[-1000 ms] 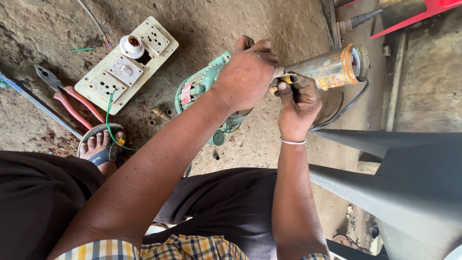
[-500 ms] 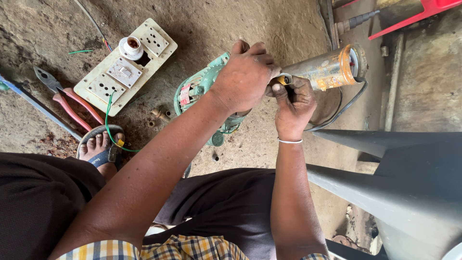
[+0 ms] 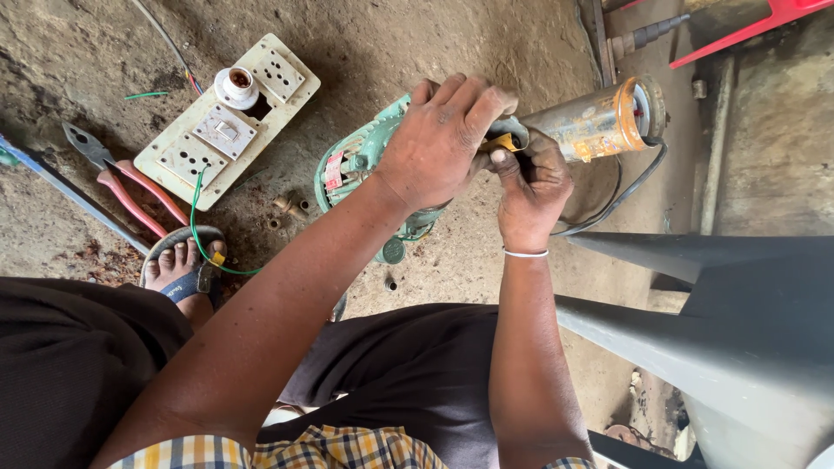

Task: The person is repairing an electric motor. They strip the ends of green wires using pliers, connect them to a power strip, and then use sandpaper to clean the metal shaft of the motor.

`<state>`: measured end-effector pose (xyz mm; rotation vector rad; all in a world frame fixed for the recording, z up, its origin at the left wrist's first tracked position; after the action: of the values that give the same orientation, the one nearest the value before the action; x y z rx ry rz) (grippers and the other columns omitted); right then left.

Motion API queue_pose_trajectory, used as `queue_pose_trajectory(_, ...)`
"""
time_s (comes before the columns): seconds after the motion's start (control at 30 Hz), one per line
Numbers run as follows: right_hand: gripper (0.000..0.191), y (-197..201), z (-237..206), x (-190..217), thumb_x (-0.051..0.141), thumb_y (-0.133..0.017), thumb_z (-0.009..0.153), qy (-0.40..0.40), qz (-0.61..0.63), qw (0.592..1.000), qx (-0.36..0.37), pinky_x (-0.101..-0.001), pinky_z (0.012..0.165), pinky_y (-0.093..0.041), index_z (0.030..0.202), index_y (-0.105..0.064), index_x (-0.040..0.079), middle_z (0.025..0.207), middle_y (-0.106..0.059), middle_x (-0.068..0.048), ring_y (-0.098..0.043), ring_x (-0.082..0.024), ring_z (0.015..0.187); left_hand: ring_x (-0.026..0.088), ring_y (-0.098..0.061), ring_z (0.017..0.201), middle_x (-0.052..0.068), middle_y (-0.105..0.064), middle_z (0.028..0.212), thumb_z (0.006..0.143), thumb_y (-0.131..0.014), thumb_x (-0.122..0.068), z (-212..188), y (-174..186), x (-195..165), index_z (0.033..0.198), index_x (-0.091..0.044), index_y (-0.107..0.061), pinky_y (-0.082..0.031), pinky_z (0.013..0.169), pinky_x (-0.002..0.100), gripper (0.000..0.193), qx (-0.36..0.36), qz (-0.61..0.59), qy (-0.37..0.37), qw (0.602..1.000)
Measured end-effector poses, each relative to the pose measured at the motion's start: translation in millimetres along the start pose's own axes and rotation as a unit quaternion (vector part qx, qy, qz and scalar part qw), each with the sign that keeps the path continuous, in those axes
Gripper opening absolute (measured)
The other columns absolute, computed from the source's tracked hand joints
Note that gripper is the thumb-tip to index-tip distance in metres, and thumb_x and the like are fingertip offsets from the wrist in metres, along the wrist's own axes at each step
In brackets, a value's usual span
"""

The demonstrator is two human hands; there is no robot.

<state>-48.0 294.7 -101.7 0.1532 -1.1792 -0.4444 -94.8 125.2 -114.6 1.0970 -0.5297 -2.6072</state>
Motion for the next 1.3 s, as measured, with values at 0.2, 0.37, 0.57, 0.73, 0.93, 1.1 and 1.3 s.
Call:
queue_pose_trajectory(0.2,0.016,1.5,-1.0,-4.6,-0.002,-0.075,0.098,-0.011,-0.021,1.0,0.009,-0.026,0.083,-0.061,0.112,-0.067,-0.005,0.101,-0.072,-0.006,-0.066,-0.009,0.09,0.024,-0.06,0.113,0.004,-0.069,0.117,0.081,-0.082,-0.031,-1.6,-2.9,2.9,0.131,-0.016,-0.058,-0.04,0.093,0.045,0.057,0.022,0.028,-0.019,0.999)
queue_pose_trajectory(0.37,0.017,3.7,-1.8,-9.9,0.003,-0.078,0.098,-0.012,-0.032,0.999,0.012,-0.0236,0.076,-0.055,0.109,-0.067,-0.003,0.097,-0.072,-0.004,-0.063,-0.008,0.084,0.022,-0.059,0.112,0.001,-0.073,0.111,0.084,-0.08,-0.03,-0.3,-8.0,5.8,0.129,-0.015,-0.062,-0.039,0.098,0.044,0.051,0.083,0.021,0.002,0.996)
queue_pose_trajectory(0.57,0.019,6.6,-0.6,-11.8,0.005,-0.08,0.097,-0.013,-0.025,0.999,0.018,-0.0237,0.074,-0.054,0.104,-0.064,0.0,0.095,-0.07,-0.003,-0.063,-0.008,0.082,0.02,-0.06,0.111,0.0,-0.075,0.108,0.086,-0.079,-0.025,0.1,-5.2,4.0,0.129,-0.015,-0.064,-0.038,0.1,0.043,0.047,0.073,-0.009,0.007,0.997)
queue_pose_trajectory(0.73,0.019,6.7,-2.3,-10.6,0.003,-0.08,0.097,-0.015,0.008,1.0,0.025,-0.0242,0.074,-0.053,0.103,-0.062,0.001,0.095,-0.069,-0.003,-0.062,-0.008,0.083,0.022,-0.059,0.112,0.0,-0.075,0.102,0.083,-0.08,-0.022,4.1,-1.5,1.3,0.121,-0.02,-0.066,-0.037,0.099,0.048,0.04,0.128,-0.058,0.087,0.986)
queue_pose_trajectory(0.93,0.015,4.5,-1.9,-7.0,0.003,-0.078,0.099,-0.026,0.012,0.999,0.027,-0.0244,0.073,-0.052,0.1,-0.063,0.001,0.093,-0.069,-0.003,-0.06,-0.008,0.08,0.023,-0.059,0.113,0.001,-0.074,0.101,0.084,-0.081,-0.023,5.1,0.2,2.8,0.112,-0.018,-0.065,-0.037,0.095,0.051,0.033,0.124,-0.038,0.079,0.988)
queue_pose_trajectory(1.1,0.016,4.1,-1.4,-7.0,0.003,-0.078,0.098,-0.022,0.019,0.999,0.022,-0.0242,0.071,-0.052,0.099,-0.062,0.001,0.092,-0.069,-0.002,-0.061,-0.008,0.079,0.024,-0.059,0.108,-0.001,-0.074,0.104,0.083,-0.082,-0.026,-0.9,-6.0,2.5,0.117,-0.018,-0.062,-0.038,0.092,0.049,0.041,0.06,-0.036,0.037,0.997)
queue_pose_trajectory(1.3,0.016,2.6,-2.8,-12.1,0.003,-0.079,0.097,-0.033,0.053,0.998,0.017,-0.0261,0.074,-0.056,0.101,-0.064,0.001,0.094,-0.07,-0.003,-0.064,-0.009,0.082,0.024,-0.06,0.107,0.001,-0.073,0.104,0.08,-0.083,-0.021,-3.8,-9.0,-0.8,0.117,-0.016,-0.061,-0.038,0.091,0.049,0.043,0.04,-0.038,0.045,0.997)
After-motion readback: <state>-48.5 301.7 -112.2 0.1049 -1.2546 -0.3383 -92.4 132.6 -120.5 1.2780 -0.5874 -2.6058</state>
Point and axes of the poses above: each hand's wrist, its own z-axis towards the middle knuckle, its own y-axis out of the back of the hand, x = y × z, the point moved 2 cm from there along z, towards the middle knuckle
